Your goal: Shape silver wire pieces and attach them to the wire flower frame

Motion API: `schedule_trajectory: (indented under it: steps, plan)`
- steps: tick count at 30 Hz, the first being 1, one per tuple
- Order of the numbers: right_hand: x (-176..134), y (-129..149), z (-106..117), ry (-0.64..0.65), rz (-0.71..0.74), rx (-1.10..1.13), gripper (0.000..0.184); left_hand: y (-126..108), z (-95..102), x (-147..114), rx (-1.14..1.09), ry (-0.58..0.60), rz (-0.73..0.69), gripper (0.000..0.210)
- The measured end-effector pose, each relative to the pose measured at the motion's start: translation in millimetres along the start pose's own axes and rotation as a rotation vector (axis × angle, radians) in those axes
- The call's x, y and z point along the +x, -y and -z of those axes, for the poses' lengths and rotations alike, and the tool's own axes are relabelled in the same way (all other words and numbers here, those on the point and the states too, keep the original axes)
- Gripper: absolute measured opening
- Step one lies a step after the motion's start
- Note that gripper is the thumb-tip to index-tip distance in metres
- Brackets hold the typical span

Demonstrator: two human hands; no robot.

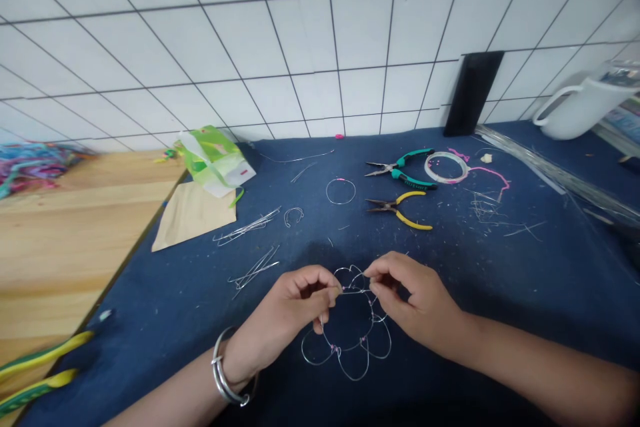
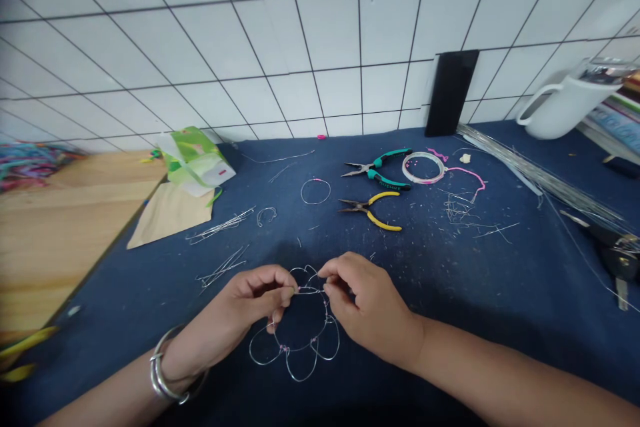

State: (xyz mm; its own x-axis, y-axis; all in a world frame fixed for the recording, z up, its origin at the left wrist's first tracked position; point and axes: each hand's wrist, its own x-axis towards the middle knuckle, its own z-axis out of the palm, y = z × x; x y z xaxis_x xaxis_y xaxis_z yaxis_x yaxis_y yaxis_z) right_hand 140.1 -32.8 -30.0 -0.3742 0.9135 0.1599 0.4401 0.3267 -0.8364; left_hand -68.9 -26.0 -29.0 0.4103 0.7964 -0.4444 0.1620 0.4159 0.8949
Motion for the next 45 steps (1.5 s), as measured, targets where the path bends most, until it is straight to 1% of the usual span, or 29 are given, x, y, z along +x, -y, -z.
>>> schedule_trajectory:
  steps: [3,7,14,19,27,31,34,37,41,45]
  plan:
    - [-0.8,-0.2,-0.5,-0.026,0.067,-0.033,0.023,-1.2,-1.0,-0.2,-0.021,-0.017,0.006,0.012]
    - [-1.6,0.3,-0.1,-0.058,0.167,-0.130,0.026,-3.6,-2.3,-0.4,-0.034,-0.017,0.014,0.011]
    - [-1.3,1.6,0.8,-0.015,0.229,-0.230,0.033,-3.7,-1.1,0.4,-0.027,0.003,0.024,0.007]
    - [0.0,1.0,0.8,0.021,0.285,-0.252,0.033,-2.6,-0.1,-0.4,-0.017,0.008,0.023,0.005]
    - [-0.6,0.1,1.5,0.043,0.238,-0.201,0.037,-2.8,0.0,-0.8,-0.017,0.012,0.021,0.007]
    - [-0.2,0.2,1.4,0.031,0.257,-0.189,0.038,-2.1,-0.3,-0.6,-0.003,0.019,0.026,0.007]
    - [-0.1,1.3,0.4,0.014,0.271,-0.169,0.035,-0.6,-0.7,-1.1,0.022,0.028,0.024,0.007]
    - [0.0,3.0,-1.0,-0.007,0.255,-0.138,0.027,0.4,-1.5,-1.2,0.054,0.027,0.023,0.007]
    - [0.4,3.7,-2.3,-0.036,0.177,-0.078,0.021,0.1,-2.5,-0.4,0.080,0.020,0.037,0.009]
    - [1.0,4.5,-1.4,-0.019,0.010,0.007,0.022,-0.6,-2.5,-0.3,0.091,0.018,0.028,0.011]
